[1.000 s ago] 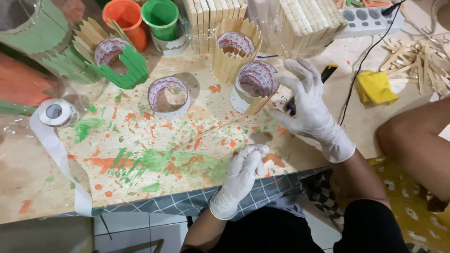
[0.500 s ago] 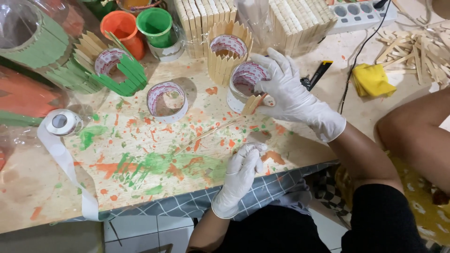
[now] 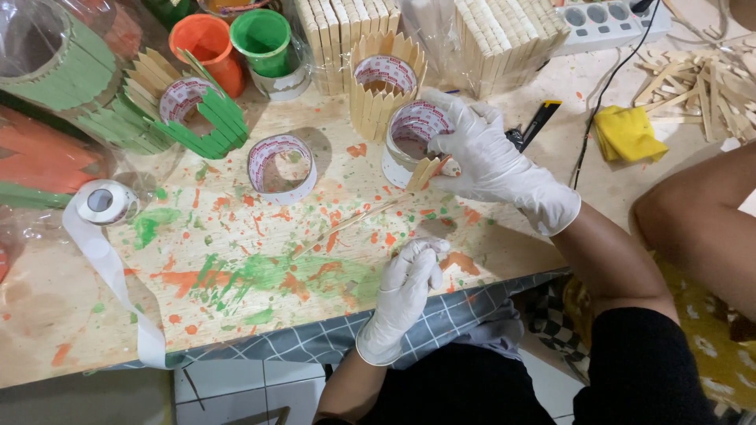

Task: Using a hot glue gun to attach popsicle sticks to a circular base to create a decorative container.

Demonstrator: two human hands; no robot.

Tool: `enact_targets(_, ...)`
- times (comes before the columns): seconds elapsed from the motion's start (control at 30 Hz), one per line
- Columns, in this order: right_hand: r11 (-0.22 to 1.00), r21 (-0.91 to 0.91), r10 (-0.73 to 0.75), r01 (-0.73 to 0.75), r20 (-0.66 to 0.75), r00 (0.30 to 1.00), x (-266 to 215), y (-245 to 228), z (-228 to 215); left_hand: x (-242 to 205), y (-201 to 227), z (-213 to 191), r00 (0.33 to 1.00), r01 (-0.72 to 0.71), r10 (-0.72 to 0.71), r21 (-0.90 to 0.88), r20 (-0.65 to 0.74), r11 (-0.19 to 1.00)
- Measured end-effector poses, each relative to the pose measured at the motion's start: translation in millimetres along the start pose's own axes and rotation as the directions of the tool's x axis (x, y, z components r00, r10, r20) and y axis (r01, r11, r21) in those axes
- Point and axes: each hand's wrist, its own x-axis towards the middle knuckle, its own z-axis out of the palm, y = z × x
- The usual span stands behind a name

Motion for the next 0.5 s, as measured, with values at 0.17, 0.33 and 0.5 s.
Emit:
enact_targets(0.17, 0.996, 0.077, -0.037, 0.038, -0.003, 0.999, -1, -3, -10, 0, -5, -1, 1.000, 0.005, -0.005, -0.009, -0.002, 1.000)
enact_targets(0.33, 0.980, 0.172, -0.095, 0.096, -0.017, 0.995, 0, -8, -21, 1, -1, -1, 1.000, 0.008, -0.009, 0.007, 0.017, 1.000)
enact_targets(0.5, 0.939, 0.297, -0.172, 0.175, -0.037, 0.984, 1, -11, -27, 0, -32, -10, 1.000, 0.005, -0.005, -0.003, 0.004, 1.000)
